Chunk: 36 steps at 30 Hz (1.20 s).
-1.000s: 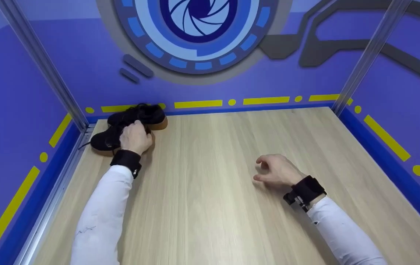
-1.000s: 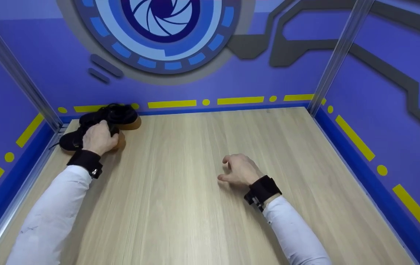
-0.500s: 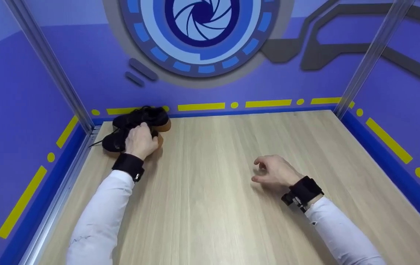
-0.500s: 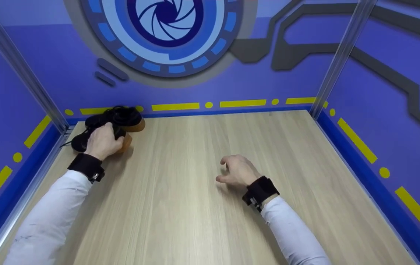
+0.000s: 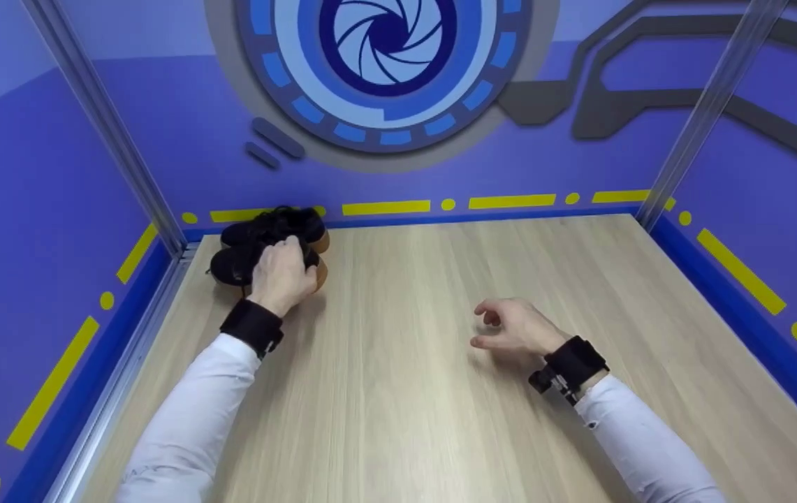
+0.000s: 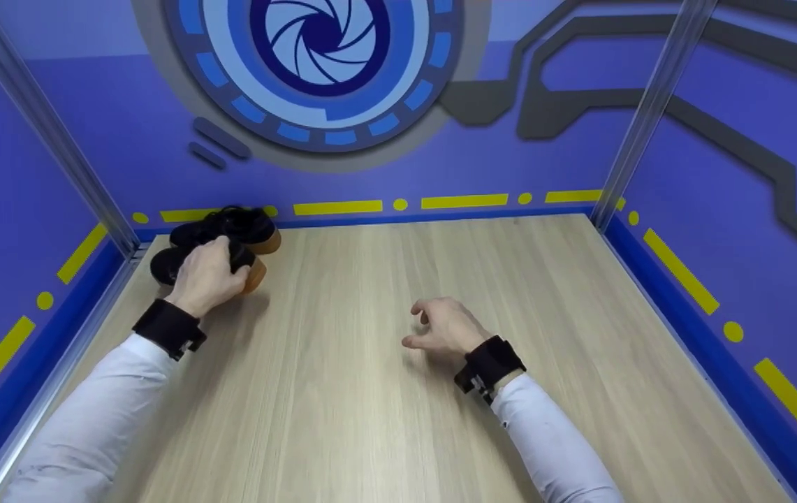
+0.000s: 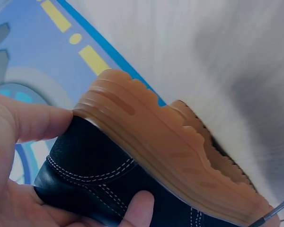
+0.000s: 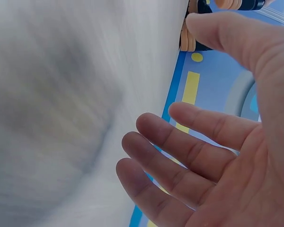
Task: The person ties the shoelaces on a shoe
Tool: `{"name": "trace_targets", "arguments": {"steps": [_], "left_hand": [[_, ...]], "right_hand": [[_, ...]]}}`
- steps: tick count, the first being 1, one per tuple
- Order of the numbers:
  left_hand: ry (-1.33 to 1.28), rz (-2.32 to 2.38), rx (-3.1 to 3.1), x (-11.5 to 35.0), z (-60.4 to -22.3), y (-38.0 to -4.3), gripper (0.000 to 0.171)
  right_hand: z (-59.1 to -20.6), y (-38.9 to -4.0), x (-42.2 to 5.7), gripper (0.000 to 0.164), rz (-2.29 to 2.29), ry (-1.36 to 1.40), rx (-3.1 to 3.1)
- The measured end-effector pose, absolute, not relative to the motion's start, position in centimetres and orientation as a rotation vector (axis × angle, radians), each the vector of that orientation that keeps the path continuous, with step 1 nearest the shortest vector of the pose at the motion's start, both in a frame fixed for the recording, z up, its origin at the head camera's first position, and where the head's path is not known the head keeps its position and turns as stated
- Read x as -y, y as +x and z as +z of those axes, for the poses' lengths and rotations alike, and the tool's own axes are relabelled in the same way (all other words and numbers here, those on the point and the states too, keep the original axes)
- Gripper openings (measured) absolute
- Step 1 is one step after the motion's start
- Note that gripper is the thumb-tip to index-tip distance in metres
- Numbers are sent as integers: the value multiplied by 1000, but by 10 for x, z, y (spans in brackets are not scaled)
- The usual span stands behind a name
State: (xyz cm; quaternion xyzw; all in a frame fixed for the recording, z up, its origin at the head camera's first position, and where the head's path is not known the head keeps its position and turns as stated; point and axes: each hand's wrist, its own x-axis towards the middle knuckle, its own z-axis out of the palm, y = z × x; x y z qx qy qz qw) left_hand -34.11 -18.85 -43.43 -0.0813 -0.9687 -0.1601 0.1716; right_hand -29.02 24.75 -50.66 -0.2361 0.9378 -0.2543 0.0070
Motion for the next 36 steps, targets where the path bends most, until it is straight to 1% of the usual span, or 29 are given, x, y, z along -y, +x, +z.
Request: {"name": "trace_targets", "arguments": {"steps": [6,19,26,29,36], "left_hand": [[-258,-454,2735,177,-428,-327,40],[-374,-423,2687,152,-431,-303,38],[-485,-400,2621,136,-433,-289,35],[-531,-394,2592,128,-435,-285,34],[-613,-383,2597,113,-444,-276,34]], "right_hand": [[-509,-292,-243,56,-887,-713,-2883],[-510,-291,-229,65,-1069,-717,-2735],[-508,-291,-214,61,-1236,-743,-2602],[-507,-291,-207,57,-1300,-727,-2562],[-508,-288,-190,60,-1553,-612,-2321]]}}
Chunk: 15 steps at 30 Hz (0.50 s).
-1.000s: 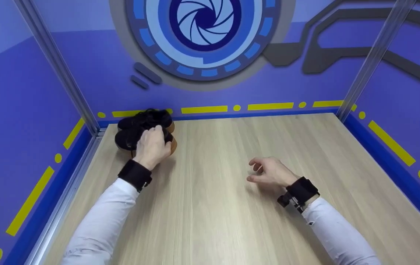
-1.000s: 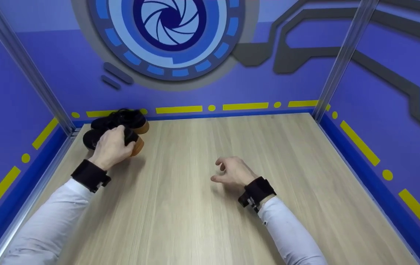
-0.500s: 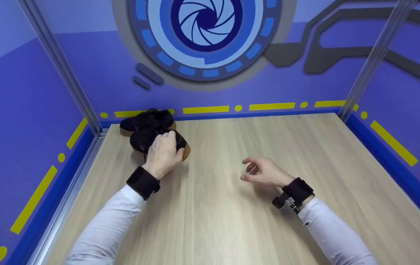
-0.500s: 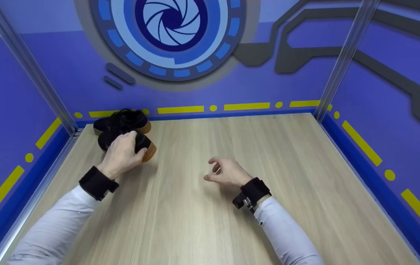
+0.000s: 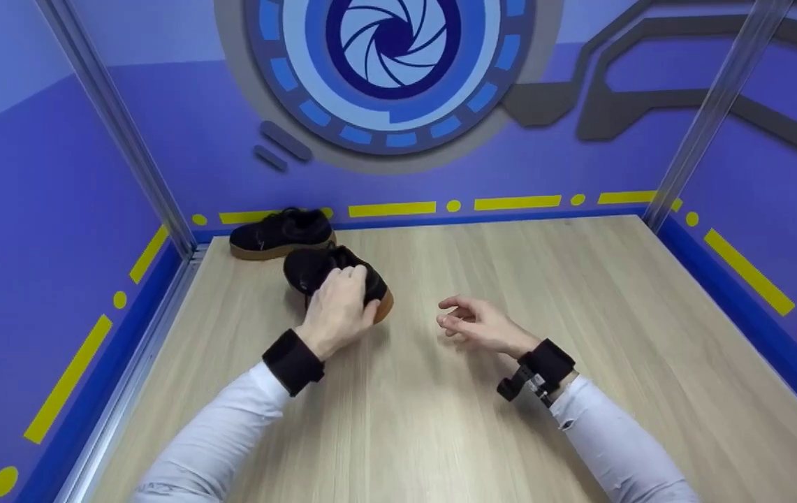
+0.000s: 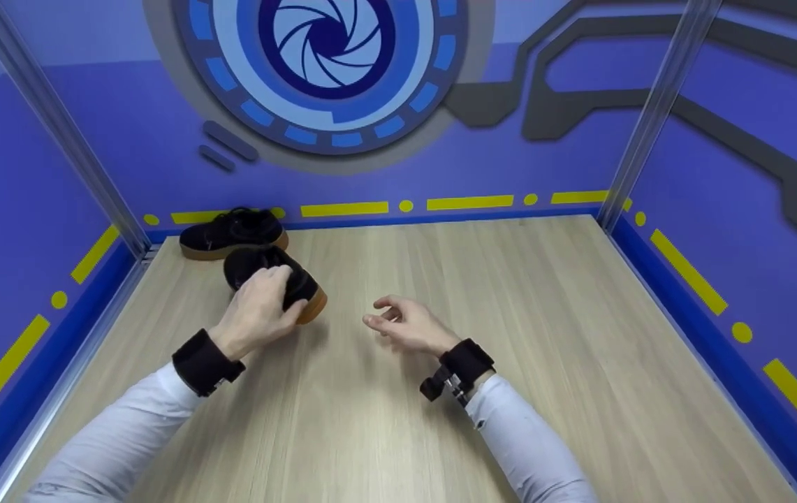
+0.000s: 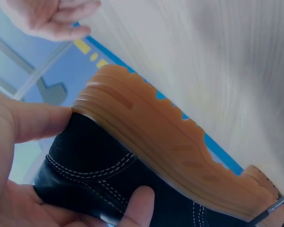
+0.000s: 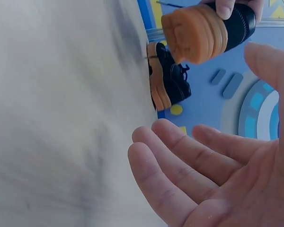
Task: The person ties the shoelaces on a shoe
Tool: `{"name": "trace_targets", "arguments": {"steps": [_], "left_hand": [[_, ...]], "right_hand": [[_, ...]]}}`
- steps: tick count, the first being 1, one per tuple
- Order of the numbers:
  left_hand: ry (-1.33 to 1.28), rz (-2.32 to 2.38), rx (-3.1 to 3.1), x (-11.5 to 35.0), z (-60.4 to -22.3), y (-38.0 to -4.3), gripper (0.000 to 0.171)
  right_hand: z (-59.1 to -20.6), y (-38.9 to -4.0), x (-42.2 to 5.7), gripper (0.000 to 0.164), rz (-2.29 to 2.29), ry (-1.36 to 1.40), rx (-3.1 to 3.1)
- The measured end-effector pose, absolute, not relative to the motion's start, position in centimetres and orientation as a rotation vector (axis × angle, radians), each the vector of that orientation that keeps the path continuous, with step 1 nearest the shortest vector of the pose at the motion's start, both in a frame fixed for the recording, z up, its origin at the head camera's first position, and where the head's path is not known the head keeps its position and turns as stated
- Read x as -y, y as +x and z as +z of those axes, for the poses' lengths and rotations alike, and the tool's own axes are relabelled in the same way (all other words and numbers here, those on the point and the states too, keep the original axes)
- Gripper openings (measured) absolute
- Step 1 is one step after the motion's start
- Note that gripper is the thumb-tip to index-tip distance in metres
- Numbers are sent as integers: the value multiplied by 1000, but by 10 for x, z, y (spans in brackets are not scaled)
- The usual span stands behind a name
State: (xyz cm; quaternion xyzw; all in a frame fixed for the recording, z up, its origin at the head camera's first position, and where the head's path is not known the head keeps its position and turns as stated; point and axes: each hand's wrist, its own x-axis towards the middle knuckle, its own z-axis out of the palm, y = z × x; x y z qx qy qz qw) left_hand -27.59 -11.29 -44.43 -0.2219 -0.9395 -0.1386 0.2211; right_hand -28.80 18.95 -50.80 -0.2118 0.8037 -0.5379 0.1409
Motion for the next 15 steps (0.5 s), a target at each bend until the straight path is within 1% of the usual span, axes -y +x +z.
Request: {"name": "trace_targets", "arguments": {"steps": [7,15], "left_hand": [[-733,-354,2592,98,-458,-263,34],[-907,-305,2575,78,-469,-248,33]], "right_hand": [[-512,-288,-179,58,-1670,-577,-2189],[-511,-284,-166,66,-1752,-509,-2117]]}}
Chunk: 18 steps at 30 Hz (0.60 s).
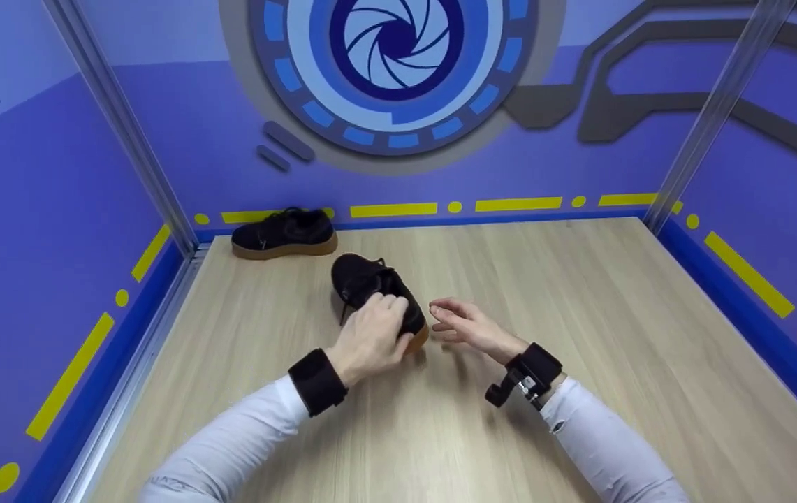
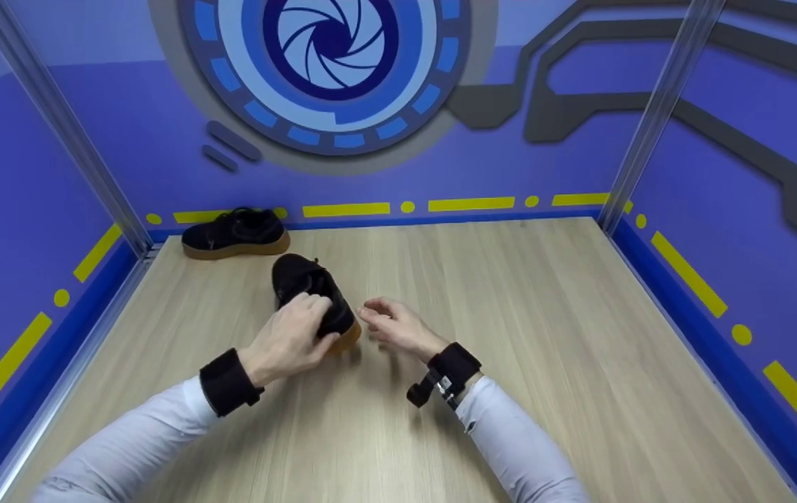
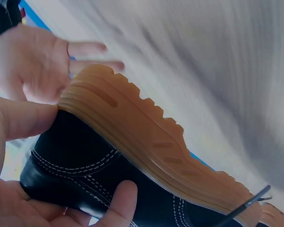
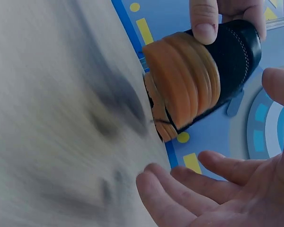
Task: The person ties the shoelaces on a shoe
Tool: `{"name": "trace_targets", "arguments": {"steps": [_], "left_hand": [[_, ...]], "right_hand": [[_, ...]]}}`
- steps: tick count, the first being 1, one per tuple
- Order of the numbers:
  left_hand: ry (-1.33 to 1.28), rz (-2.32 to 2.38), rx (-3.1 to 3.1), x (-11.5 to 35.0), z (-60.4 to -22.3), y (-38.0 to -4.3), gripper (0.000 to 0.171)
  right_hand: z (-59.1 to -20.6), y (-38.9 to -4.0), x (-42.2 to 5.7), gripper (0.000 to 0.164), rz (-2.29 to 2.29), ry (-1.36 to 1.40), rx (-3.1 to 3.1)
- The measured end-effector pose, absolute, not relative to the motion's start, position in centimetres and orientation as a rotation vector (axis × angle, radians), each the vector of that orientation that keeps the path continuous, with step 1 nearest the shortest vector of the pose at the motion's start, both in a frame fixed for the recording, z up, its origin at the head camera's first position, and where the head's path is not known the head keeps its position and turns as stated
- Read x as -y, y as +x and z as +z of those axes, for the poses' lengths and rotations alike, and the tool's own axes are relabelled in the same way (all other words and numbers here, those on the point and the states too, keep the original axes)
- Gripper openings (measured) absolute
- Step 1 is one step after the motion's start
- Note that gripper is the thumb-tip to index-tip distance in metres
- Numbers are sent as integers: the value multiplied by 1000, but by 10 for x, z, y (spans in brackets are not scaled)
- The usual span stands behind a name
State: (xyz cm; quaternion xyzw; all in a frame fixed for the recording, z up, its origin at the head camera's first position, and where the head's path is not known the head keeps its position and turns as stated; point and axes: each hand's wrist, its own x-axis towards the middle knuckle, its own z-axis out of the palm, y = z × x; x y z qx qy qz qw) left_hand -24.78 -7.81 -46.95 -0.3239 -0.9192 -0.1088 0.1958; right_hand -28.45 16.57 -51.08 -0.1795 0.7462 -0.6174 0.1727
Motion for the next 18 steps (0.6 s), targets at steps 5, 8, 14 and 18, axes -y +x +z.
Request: {"name": "trace_targets", "arguments": {"steps": [5,8,14,18], "left_hand": [[-1024,-260,2506,66,-476,-243,34],[-1088,-233,2473,60,-479,-241,34],[-1197,-196,2430,52,-485,-235,37],[-1247,-188,2430,48,-489,-230,38]], "right_hand": [[-508,-280,-163,66,-1820,-461,-2046],[-507,-278,-162,68,-1857,-433,-2017],[-506,-273,-167,71,-1908,-334,-2011],[-506,-269,-174,70,-1887,-256,-2006]]}}
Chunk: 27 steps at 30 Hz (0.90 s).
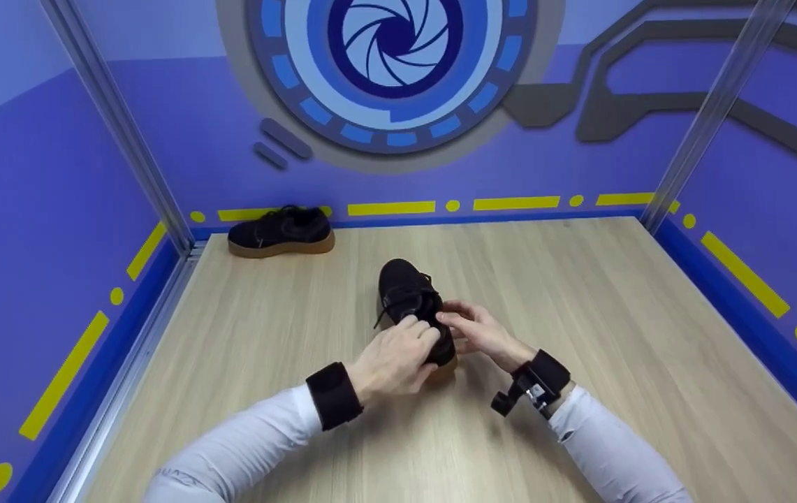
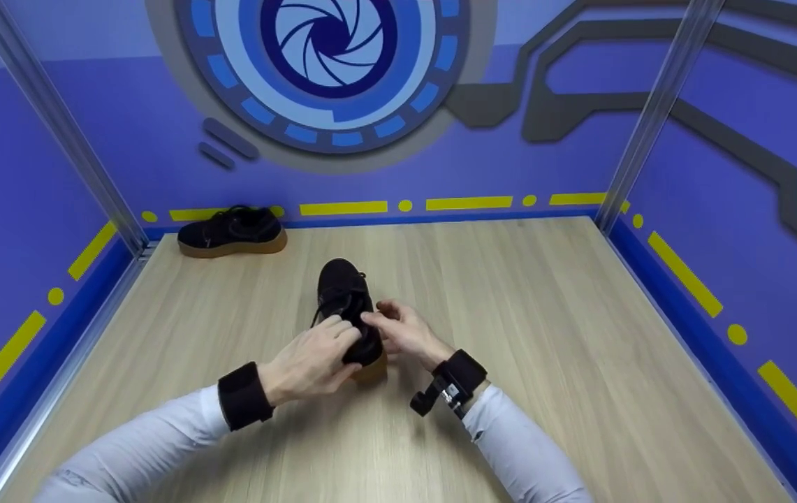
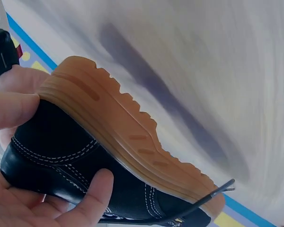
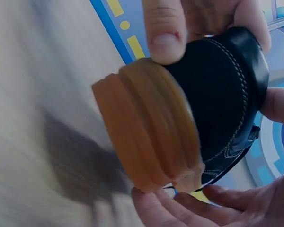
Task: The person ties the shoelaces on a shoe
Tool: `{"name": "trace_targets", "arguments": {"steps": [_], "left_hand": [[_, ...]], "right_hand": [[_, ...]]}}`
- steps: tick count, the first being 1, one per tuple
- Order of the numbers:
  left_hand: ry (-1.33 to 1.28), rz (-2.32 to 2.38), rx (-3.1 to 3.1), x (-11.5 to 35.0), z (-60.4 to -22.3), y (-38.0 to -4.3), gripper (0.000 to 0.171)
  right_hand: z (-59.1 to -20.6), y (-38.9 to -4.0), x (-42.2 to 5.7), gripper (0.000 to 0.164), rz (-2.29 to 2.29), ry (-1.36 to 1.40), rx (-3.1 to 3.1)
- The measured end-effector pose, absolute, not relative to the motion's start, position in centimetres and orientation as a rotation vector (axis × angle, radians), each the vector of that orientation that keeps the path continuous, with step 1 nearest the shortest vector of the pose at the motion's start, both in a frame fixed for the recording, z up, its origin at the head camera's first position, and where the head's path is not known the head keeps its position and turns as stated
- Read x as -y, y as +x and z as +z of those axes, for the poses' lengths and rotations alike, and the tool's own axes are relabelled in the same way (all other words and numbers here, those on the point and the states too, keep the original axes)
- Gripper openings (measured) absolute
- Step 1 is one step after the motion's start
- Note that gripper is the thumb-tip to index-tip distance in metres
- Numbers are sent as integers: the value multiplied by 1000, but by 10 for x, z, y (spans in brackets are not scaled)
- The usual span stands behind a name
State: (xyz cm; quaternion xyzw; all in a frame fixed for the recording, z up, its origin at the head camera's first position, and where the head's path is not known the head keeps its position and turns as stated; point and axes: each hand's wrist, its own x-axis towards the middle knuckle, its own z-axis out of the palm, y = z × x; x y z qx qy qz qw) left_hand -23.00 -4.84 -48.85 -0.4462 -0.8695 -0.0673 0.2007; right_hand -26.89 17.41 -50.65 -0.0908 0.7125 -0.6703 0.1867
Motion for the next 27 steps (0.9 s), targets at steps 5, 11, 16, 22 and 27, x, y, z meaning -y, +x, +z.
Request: {"name": "trace_targets", "arguments": {"steps": [5,11,16,22,27], "left_hand": [[-1311,-181,2436,43,-495,-222,36],[-1397,-136,2408,42,-501,-219,37],[-1487,-81,2350,44,-506,-219,40],[-1561,-90,2300,46,-509,-217,41],[-1596,-155,2287,46,-508,-218,40]], "right_hand": [[-511,-262,-181,70,-1787,-214,-2051],[-516,-255,-188,62,-1693,-207,-2167],[-518,-249,-192,57,-1669,-209,-2185],[-519,-242,-197,54,-1648,-224,-2214],[-517,-240,-198,49,-1642,-246,-2236]]}}
